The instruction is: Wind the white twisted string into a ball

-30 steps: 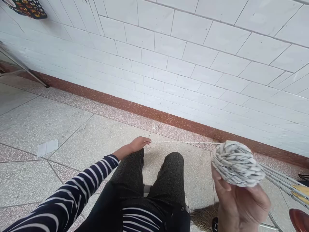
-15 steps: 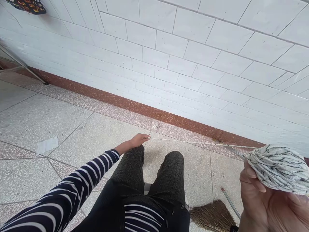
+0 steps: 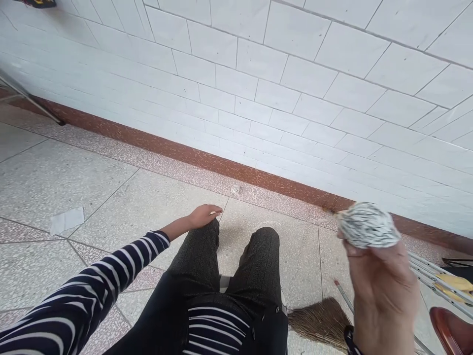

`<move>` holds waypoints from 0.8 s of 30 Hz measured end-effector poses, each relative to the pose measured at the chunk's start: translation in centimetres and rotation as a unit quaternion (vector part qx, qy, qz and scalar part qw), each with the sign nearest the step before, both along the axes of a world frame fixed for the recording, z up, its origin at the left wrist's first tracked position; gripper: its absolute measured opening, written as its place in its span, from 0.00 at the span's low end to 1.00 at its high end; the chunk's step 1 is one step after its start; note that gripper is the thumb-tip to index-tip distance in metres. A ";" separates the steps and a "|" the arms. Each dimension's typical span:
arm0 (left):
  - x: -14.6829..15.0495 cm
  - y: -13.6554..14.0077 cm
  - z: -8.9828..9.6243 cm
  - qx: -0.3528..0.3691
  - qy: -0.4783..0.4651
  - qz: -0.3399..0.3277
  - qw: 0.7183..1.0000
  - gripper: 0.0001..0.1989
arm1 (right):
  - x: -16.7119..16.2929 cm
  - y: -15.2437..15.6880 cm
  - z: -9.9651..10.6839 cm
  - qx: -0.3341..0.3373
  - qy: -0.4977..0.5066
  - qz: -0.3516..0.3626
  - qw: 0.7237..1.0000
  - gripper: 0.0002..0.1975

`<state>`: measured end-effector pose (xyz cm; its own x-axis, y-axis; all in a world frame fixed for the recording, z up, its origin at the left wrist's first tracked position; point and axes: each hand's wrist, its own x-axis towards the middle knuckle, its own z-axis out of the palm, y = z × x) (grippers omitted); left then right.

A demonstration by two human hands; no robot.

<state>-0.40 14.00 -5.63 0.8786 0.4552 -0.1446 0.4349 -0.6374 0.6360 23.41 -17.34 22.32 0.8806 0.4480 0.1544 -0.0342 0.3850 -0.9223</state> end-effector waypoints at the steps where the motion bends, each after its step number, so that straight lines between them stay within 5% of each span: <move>1: 1.1 -0.7 0.3 -0.006 -0.012 -0.007 1.000 0.16 | -1.0 0.6 0.0 -0.018 0.001 0.038 0.999 0.17; 9: 9.7 -6.6 4.0 -0.121 -0.143 -0.029 0.982 0.28 | -5.0 4.2 2.0 -0.040 -0.030 0.188 0.981 0.23; 14: 11.1 -8.2 0.7 -0.107 -0.083 0.030 0.990 0.36 | -6.2 4.8 3.6 -0.061 -0.046 0.200 0.977 0.21; 19: 10.2 -7.1 -3.0 -0.111 -0.060 0.098 0.987 0.16 | -7.6 3.1 4.3 -0.002 -0.039 0.141 0.989 0.13; 24: 7.9 -3.8 -4.1 -0.106 -0.054 0.116 0.986 0.16 | -5.1 2.2 3.9 0.088 -0.008 0.094 0.992 0.15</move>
